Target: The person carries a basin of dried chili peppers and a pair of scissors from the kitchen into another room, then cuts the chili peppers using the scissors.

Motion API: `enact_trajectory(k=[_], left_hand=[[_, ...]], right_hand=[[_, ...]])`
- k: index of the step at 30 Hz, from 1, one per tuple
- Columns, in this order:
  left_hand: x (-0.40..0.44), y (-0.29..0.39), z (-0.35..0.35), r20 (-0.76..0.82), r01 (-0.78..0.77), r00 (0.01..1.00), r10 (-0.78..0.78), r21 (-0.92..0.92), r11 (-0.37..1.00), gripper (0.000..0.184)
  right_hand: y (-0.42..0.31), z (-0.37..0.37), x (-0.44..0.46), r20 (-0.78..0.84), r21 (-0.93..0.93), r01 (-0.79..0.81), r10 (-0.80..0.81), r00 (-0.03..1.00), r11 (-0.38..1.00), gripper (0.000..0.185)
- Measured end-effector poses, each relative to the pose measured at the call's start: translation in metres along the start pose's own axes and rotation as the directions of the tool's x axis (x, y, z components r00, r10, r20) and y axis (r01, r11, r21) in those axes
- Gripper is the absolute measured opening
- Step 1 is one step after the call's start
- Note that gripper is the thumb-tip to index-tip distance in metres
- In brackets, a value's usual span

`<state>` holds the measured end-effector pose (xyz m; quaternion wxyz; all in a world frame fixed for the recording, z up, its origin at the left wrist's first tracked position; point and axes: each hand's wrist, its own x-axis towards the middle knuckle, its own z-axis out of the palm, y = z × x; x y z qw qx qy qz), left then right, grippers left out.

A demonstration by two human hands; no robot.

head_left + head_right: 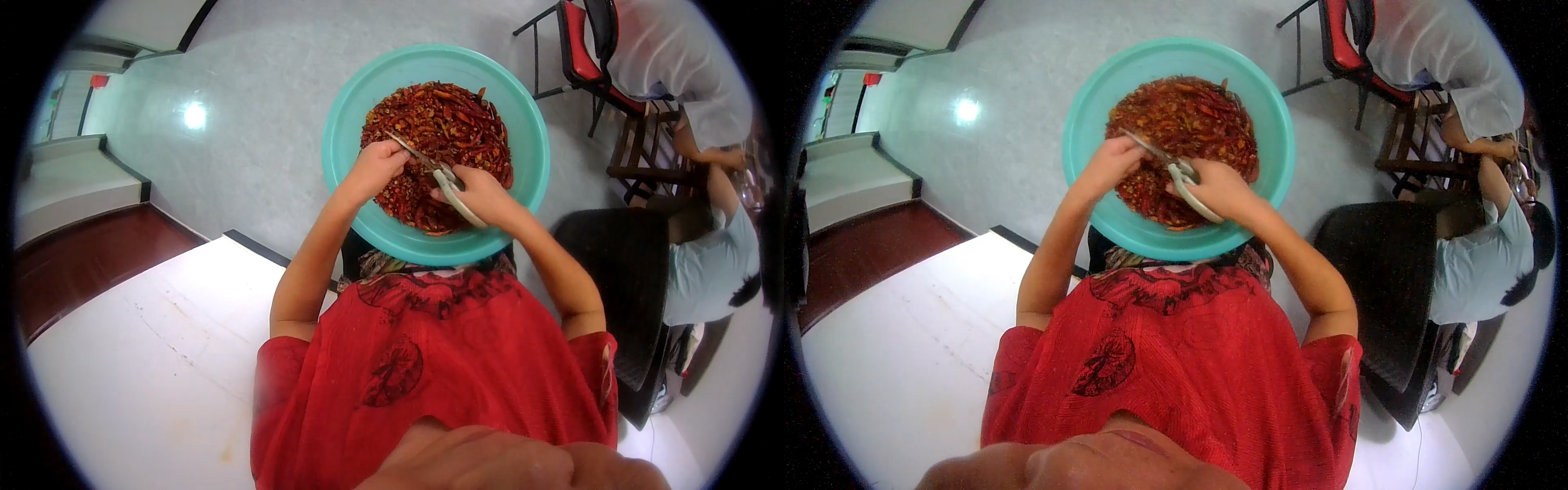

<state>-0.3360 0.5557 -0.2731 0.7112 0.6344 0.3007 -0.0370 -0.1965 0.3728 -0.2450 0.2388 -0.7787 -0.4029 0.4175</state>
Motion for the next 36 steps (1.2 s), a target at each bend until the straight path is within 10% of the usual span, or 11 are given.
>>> enact_trajectory(k=[36], left_hand=[[-0.003,0.010,-0.001,-0.088,-0.042,0.995,0.042,0.000,0.999,0.023]], right_hand=[[0.006,0.001,0.005,0.019,0.096,0.013,-0.014,1.000,0.995,0.061]])
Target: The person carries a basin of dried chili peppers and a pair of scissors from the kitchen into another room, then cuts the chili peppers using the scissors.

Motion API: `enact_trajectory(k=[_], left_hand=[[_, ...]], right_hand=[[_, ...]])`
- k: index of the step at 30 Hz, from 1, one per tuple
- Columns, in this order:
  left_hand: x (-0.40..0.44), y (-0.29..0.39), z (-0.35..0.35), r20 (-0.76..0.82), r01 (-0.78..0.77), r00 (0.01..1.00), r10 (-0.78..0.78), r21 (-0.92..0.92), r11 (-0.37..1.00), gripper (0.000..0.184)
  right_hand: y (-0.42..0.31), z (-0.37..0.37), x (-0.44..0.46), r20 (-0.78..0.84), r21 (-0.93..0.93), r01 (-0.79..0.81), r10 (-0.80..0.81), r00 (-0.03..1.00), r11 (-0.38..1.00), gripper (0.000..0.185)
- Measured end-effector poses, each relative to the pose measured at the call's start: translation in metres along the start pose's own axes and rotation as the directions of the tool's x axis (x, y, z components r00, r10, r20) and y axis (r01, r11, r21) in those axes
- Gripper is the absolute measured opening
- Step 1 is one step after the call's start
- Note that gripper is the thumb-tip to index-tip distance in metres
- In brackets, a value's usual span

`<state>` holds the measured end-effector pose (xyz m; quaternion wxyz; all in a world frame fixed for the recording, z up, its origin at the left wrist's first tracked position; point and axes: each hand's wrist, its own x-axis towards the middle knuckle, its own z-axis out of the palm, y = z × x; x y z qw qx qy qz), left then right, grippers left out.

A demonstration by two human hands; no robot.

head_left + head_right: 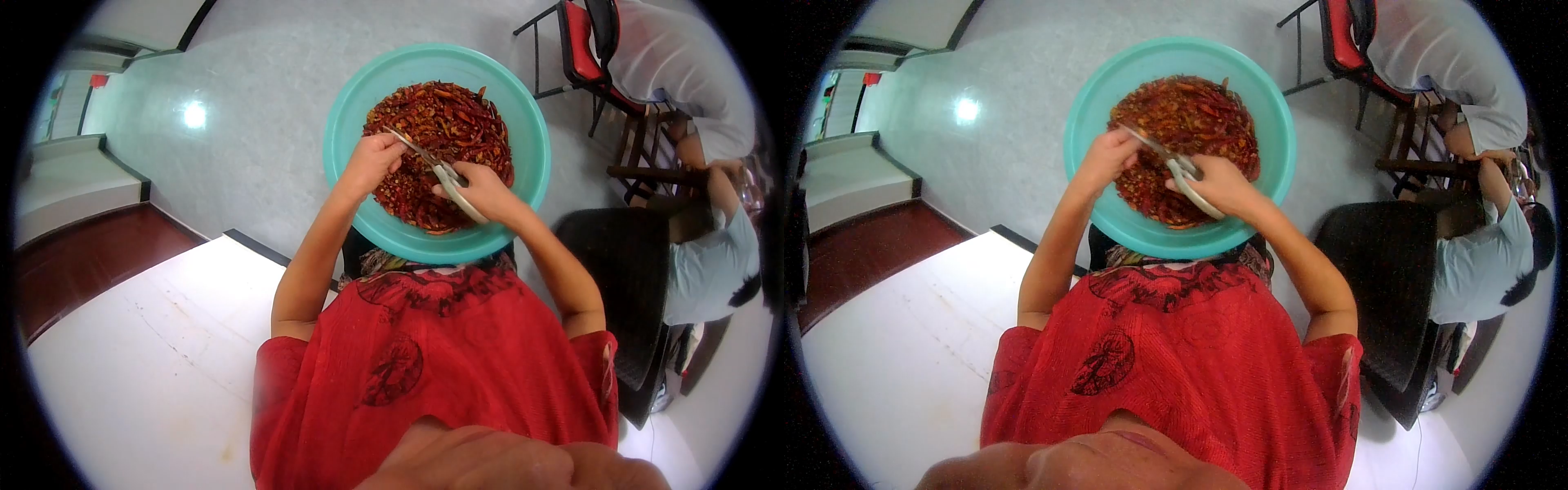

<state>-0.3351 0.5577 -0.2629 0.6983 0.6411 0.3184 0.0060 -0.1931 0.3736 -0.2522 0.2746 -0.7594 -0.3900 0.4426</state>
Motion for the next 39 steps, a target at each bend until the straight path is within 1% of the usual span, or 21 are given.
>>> enact_trajectory(k=[2,3,5,6,8,12,14,15,18,20,21,23,24,26,27,29,30,32,35,37,39], left_hand=[[0.003,-0.008,-0.002,-0.005,-0.019,1.000,0.019,0.017,1.000,0.022],[0.005,-0.012,-0.003,-0.008,-0.037,0.999,0.037,0.035,0.999,0.021],[0.007,-0.019,-0.003,-0.026,-0.030,0.999,0.032,0.047,0.998,0.020],[0.008,-0.020,-0.002,-0.044,-0.024,0.999,0.027,0.060,0.998,0.019],[0.007,-0.020,-0.003,-0.039,-0.015,0.999,0.018,0.070,0.997,0.019],[0.007,-0.017,-0.003,-0.002,-0.002,1.000,0.002,0.067,0.998,0.020],[0.006,-0.015,-0.001,0.031,-0.003,1.000,0.001,0.057,0.998,0.019],[0.006,-0.014,0.000,0.063,-0.004,0.998,0.001,0.048,0.999,0.019],[0.006,-0.015,0.001,0.053,-0.010,0.999,0.007,0.057,0.998,0.019],[0.008,-0.020,0.000,0.051,-0.009,0.999,0.006,0.058,0.998,0.019],[0.009,-0.022,0.000,0.049,-0.009,0.999,0.006,0.059,0.998,0.019],[0.010,-0.024,0.000,0.030,-0.010,1.000,0.008,0.064,0.998,0.020],[0.010,-0.024,0.000,0.012,-0.011,1.000,0.010,0.069,0.998,0.020],[0.010,-0.022,-0.001,0.006,-0.004,1.000,0.004,0.059,0.998,0.021],[0.009,-0.021,-0.002,-0.002,0.002,1.000,-0.002,0.050,0.999,0.022],[0.006,-0.014,-0.001,-0.004,0.001,1.000,0.000,0.040,0.999,0.022],[0.004,-0.011,-0.001,-0.007,-0.001,1.000,0.001,0.031,1.000,0.021],[0.005,-0.011,-0.002,0.002,0.005,1.000,-0.005,0.038,0.999,0.021],[0.003,-0.006,-0.001,-0.003,0.022,1.000,-0.022,0.044,0.999,0.021],[0.000,-0.005,0.000,-0.016,0.030,0.999,-0.030,0.043,0.999,0.021],[0.004,-0.008,-0.001,-0.024,0.052,0.998,-0.050,0.081,0.995,0.021]], right_hand=[[-0.006,-0.001,-0.004,-0.005,0.021,-0.019,0.019,1.000,1.000,0.054],[-0.006,-0.001,-0.005,-0.005,0.021,-0.018,0.018,1.000,1.000,0.054],[-0.005,0.000,-0.005,-0.019,0.016,-0.036,0.036,0.999,0.999,0.047],[-0.004,0.001,-0.004,-0.019,0.017,-0.036,0.036,0.999,0.999,0.047],[0.001,0.002,-0.002,-0.034,-0.104,-0.046,0.043,0.999,0.993,0.046],[0.003,0.002,-0.001,-0.026,-0.106,-0.057,0.055,0.998,0.993,0.047],[0.003,0.003,-0.002,-0.108,-0.066,0.039,-0.046,0.993,0.997,0.047],[0.003,0.003,-0.002,-0.109,-0.065,0.039,-0.046,0.993,0.997,0.047],[0.001,0.000,-0.002,-0.062,-0.032,0.018,-0.020,0.998,0.999,0.048],[-0.005,-0.003,-0.003,0.015,-0.065,-0.048,0.049,0.999,0.997,0.049],[0.000,-0.002,-0.001,0.015,-0.064,-0.048,0.049,0.999,0.997,0.049],[0.004,-0.001,0.003,0.082,-0.108,-0.082,0.091,0.992,0.991,0.049],[0.000,-0.002,0.000,0.081,-0.108,-0.082,0.091,0.993,0.991,0.049],[-0.010,-0.006,-0.008,-0.005,-0.047,0.007,-0.008,1.000,0.999,0.052],[-0.004,-0.004,-0.006,-0.005,-0.047,0.008,-0.008,1.000,0.999,0.052],[0.008,0.001,0.000,-0.030,0.009,0.003,-0.002,1.000,1.000,0.059],[0.008,0.000,0.000,-0.031,0.009,0.003,-0.002,1.000,1.000,0.059],[0.003,-0.003,-0.002,0.014,-0.020,0.007,-0.006,1.000,1.000,0.066],[0.006,0.001,-0.001,0.041,-0.006,0.005,-0.005,0.999,1.000,0.069],[0.006,0.002,-0.001,0.043,-0.010,-0.007,0.008,0.999,1.000,0.067],[0.001,-0.002,0.000,0.035,-0.020,-0.014,0.015,0.999,1.000,0.066]])
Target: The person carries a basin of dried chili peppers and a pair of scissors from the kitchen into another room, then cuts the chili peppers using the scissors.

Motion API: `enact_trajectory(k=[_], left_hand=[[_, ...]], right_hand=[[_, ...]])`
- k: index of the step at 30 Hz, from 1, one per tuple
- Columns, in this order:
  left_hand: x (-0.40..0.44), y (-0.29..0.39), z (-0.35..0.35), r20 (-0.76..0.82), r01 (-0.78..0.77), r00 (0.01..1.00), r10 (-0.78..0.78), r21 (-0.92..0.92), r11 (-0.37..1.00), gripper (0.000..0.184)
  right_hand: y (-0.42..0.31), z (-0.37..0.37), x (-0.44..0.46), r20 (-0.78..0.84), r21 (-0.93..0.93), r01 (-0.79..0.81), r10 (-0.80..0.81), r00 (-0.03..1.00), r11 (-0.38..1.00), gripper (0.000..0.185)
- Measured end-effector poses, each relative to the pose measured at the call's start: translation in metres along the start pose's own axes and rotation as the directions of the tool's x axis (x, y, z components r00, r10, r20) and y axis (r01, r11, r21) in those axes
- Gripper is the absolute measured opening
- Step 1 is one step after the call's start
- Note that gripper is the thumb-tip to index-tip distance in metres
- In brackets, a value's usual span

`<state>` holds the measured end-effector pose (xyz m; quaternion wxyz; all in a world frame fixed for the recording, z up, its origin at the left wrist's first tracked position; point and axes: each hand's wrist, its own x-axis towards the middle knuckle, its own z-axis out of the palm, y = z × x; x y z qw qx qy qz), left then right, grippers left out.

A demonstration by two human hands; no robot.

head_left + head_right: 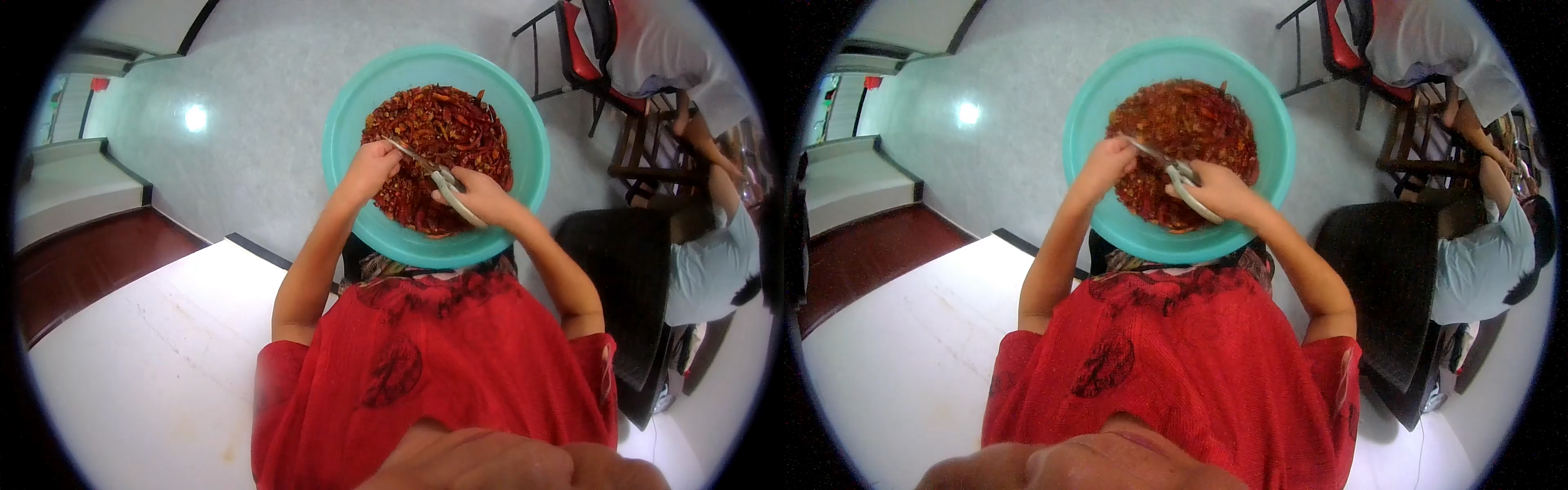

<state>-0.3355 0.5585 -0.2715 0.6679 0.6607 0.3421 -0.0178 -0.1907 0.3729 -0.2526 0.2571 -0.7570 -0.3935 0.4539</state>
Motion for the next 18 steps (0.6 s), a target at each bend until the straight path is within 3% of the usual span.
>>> enact_trajectory(k=[2,6,10,12,14,16,18], left_hand=[[0.003,-0.003,0.001,-0.002,-0.015,1.000,0.015,-0.015,1.000,0.020],[0.004,-0.007,0.001,-0.014,-0.042,0.999,0.042,-0.019,0.999,0.019],[0.004,-0.007,0.001,-0.026,-0.026,0.999,0.027,0.010,1.000,0.020],[0.002,-0.007,0.002,-0.050,-0.035,0.998,0.044,0.164,0.986,0.024],[0.004,-0.009,0.002,-0.045,-0.046,0.997,0.056,0.204,0.978,0.025],[0.004,-0.010,0.003,-0.038,-0.058,0.997,0.069,0.244,0.968,0.025],[-0.002,-0.005,0.007,-0.037,-0.107,0.988,0.151,0.544,0.832,0.022]], right_hand=[[-0.007,-0.002,-0.003,0.001,0.043,-0.021,0.021,1.000,0.999,0.054],[-0.001,0.002,-0.001,-0.024,0.089,0.000,0.002,1.000,0.996,0.052],[0.012,0.009,0.003,-0.059,0.001,-0.022,0.022,0.998,1.000,0.048],[0.012,0.009,0.002,-0.068,0.010,-0.008,0.009,0.998,1.000,0.047],[0.011,0.006,0.002,-0.007,-0.047,-0.023,0.022,1.000,0.999,0.046],[0.014,0.008,0.002,-0.070,-0.083,0.001,-0.007,0.998,0.997,0.047],[0.020,0.010,0.005,-0.132,-0.120,0.023,-0.039,0.990,0.993,0.047]])
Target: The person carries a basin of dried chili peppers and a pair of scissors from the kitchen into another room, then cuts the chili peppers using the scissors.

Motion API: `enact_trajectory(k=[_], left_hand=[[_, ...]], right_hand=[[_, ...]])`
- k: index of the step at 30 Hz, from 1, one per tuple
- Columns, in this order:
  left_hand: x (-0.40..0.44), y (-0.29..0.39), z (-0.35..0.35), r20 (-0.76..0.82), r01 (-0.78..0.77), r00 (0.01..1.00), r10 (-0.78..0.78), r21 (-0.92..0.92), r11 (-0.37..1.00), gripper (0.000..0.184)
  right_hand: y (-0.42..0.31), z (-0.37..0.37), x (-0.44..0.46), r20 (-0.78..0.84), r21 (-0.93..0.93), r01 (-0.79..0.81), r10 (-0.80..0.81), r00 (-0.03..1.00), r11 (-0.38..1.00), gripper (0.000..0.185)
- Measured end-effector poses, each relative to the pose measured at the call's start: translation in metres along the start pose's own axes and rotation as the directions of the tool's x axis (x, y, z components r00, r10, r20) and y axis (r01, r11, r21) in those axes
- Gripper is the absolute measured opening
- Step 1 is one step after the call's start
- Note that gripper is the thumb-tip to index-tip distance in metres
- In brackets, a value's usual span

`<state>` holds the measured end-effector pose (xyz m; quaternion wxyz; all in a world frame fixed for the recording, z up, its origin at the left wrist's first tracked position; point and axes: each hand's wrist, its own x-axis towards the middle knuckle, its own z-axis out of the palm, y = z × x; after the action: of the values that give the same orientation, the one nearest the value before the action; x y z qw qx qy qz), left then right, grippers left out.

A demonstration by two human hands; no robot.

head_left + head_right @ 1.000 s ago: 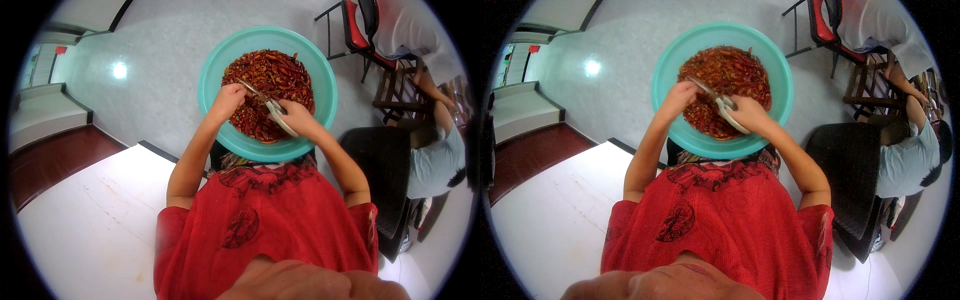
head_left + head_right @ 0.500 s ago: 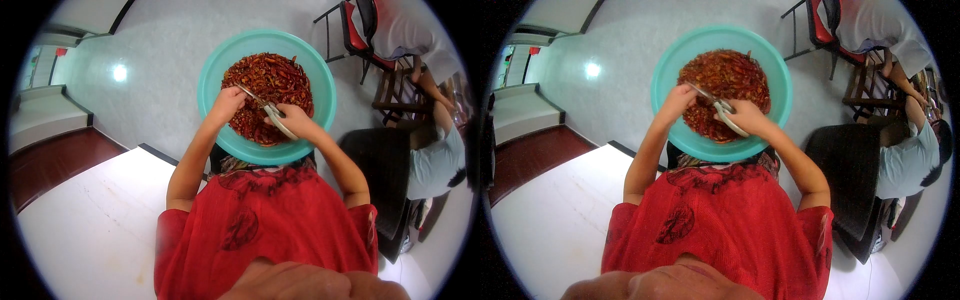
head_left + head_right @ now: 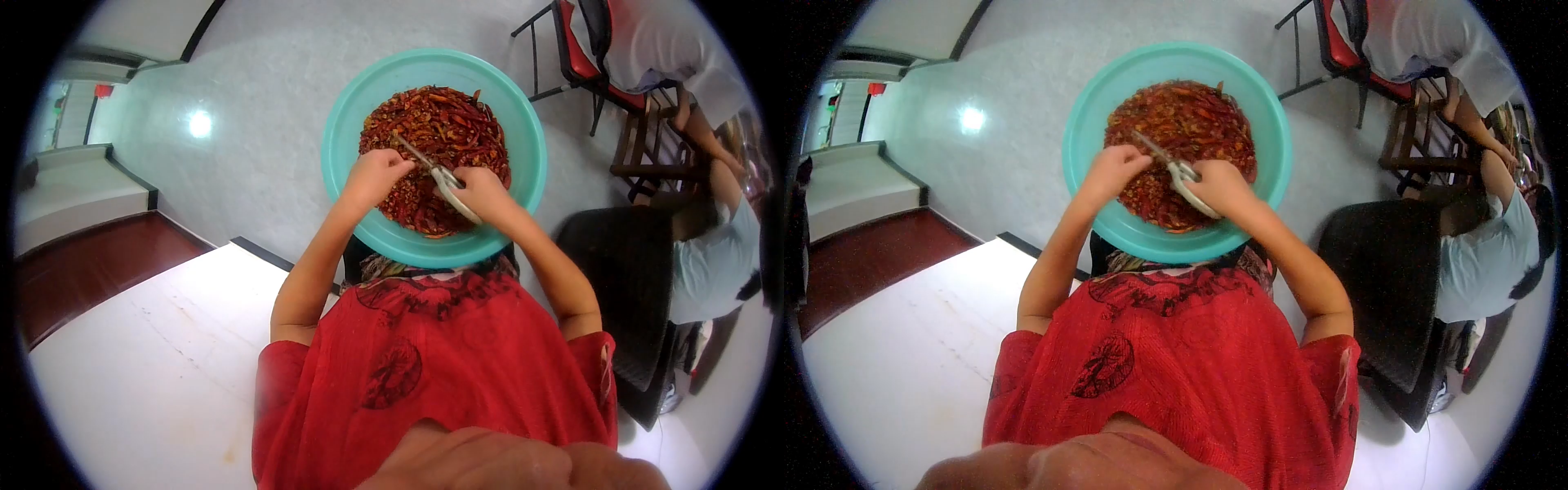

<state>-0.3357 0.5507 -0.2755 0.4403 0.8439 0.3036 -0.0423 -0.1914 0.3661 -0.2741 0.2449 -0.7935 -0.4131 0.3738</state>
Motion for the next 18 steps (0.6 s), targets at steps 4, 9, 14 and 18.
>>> enact_trajectory(k=[4,9,14,18], left_hand=[[0.001,0.020,-0.003,-0.024,-0.140,0.989,0.146,0.170,0.975,0.021],[0.051,0.049,-0.003,-0.063,-0.262,0.946,0.318,0.429,0.865,0.019],[0.087,0.036,0.019,0.107,-0.092,0.994,0.032,0.621,0.779,0.017],[0.080,0.013,0.025,0.117,-0.111,0.992,0.047,0.634,0.765,0.014]], right_hand=[[0.001,-0.013,0.004,-0.162,0.105,-0.086,0.102,0.981,0.991,0.052],[0.000,-0.024,0.005,-0.187,0.311,-0.126,0.190,0.964,0.942,0.054],[-0.001,-0.020,0.002,-0.229,0.247,-0.099,0.157,0.961,0.964,0.052],[-0.008,-0.021,-0.004,-0.196,0.168,-0.134,0.166,0.966,0.977,0.055]])
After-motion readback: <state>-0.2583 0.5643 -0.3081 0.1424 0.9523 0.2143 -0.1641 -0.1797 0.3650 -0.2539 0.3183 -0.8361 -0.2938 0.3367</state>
